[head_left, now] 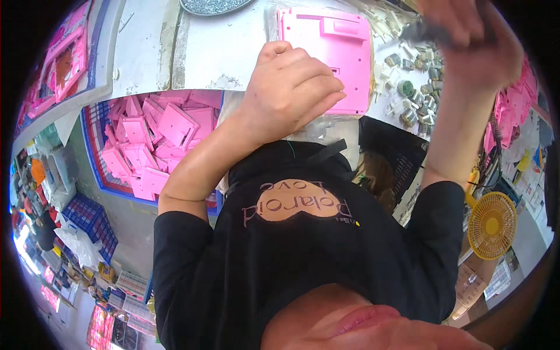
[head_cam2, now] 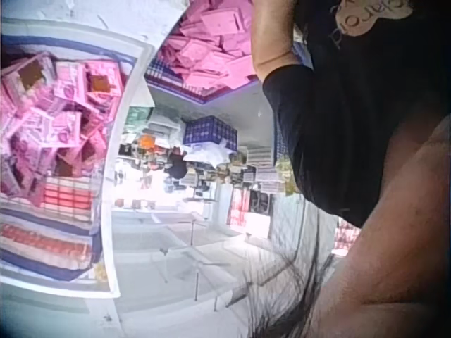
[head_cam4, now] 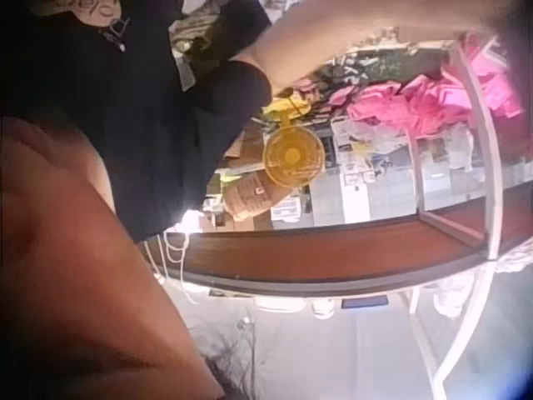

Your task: Assembling the internal components of a pink toy camera shell, including soldering wires and using a power screwdriver.

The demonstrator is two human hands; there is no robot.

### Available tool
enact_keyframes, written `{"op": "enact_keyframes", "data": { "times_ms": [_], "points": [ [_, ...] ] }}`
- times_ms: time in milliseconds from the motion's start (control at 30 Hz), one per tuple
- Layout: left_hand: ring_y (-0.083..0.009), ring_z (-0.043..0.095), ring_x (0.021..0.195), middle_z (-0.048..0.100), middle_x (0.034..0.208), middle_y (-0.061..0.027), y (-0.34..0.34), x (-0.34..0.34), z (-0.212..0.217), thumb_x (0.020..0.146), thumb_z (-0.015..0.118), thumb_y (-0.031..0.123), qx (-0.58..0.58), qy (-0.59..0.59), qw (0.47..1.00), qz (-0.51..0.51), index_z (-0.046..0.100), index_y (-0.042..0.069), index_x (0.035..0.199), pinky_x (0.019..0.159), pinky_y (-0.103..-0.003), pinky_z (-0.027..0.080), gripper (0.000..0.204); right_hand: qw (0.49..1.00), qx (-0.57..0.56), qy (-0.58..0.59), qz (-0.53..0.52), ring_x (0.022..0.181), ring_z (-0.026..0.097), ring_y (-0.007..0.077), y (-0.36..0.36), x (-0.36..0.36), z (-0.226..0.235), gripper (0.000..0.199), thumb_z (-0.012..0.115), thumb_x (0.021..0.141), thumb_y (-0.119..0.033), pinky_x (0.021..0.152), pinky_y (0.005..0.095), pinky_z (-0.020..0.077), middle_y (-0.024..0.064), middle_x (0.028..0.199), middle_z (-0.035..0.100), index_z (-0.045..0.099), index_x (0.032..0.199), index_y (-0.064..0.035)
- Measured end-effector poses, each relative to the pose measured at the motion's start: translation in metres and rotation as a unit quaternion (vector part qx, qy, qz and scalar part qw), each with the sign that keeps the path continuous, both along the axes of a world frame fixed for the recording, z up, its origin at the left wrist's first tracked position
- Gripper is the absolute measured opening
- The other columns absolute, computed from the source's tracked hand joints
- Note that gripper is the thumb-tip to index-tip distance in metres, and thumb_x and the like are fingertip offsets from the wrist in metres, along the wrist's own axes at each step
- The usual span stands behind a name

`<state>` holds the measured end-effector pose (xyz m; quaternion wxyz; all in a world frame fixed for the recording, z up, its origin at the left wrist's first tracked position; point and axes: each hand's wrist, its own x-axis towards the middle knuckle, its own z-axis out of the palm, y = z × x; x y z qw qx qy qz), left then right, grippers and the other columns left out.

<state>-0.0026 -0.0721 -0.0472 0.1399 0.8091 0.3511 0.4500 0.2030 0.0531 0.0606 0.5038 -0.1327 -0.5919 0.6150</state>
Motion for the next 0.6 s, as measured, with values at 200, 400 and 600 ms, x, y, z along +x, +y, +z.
{"op": "enact_keyframes", "data": {
  "times_ms": [200, 400, 600],
  "points": [
    [-0.0178, 0.061, 0.072, 0.068, 0.082, 0.001, 0.002, 0.006, 0.0, 0.074, 0.085, 0.01, 0.016, -0.007, 1.0, -0.017, 0.07, 0.012, 0.088, 0.078, -0.034, 0.039, 0.02, 0.992, 0.008, -0.009, 0.126, 0.061, 0.047, 0.0044, -0.063, 0.027, -0.014, 0.029, 0.061, 0.096, -0.042, 0.063, 0.0257, 0.0367, -0.013, 0.07, 0.053, 0.058, 0.116, -0.0211],
    [-0.0179, 0.061, 0.072, 0.067, 0.081, 0.0008, 0.0, 0.009, 0.002, 0.073, 0.086, 0.009, 0.022, -0.01, 1.0, -0.011, 0.069, 0.012, 0.086, 0.078, -0.035, 0.039, 0.021, 0.993, 0.035, -0.035, 0.111, 0.062, 0.048, 0.0059, -0.072, 0.018, -0.016, 0.027, 0.059, 0.098, -0.041, 0.062, 0.0261, 0.0378, -0.0107, 0.071, 0.054, 0.055, 0.116, -0.0209],
    [-0.0184, 0.061, 0.073, 0.066, 0.08, 0.0005, 0.001, 0.011, 0.005, 0.071, 0.086, 0.01, 0.025, 0.003, 1.0, -0.005, 0.069, 0.012, 0.086, 0.078, -0.036, 0.039, 0.023, 0.993, 0.046, -0.039, 0.106, 0.06, 0.048, 0.0073, -0.075, 0.023, -0.015, 0.027, 0.059, 0.098, -0.039, 0.061, 0.027, 0.038, -0.009, 0.071, 0.053, 0.055, 0.116, -0.0193]
  ]
}}
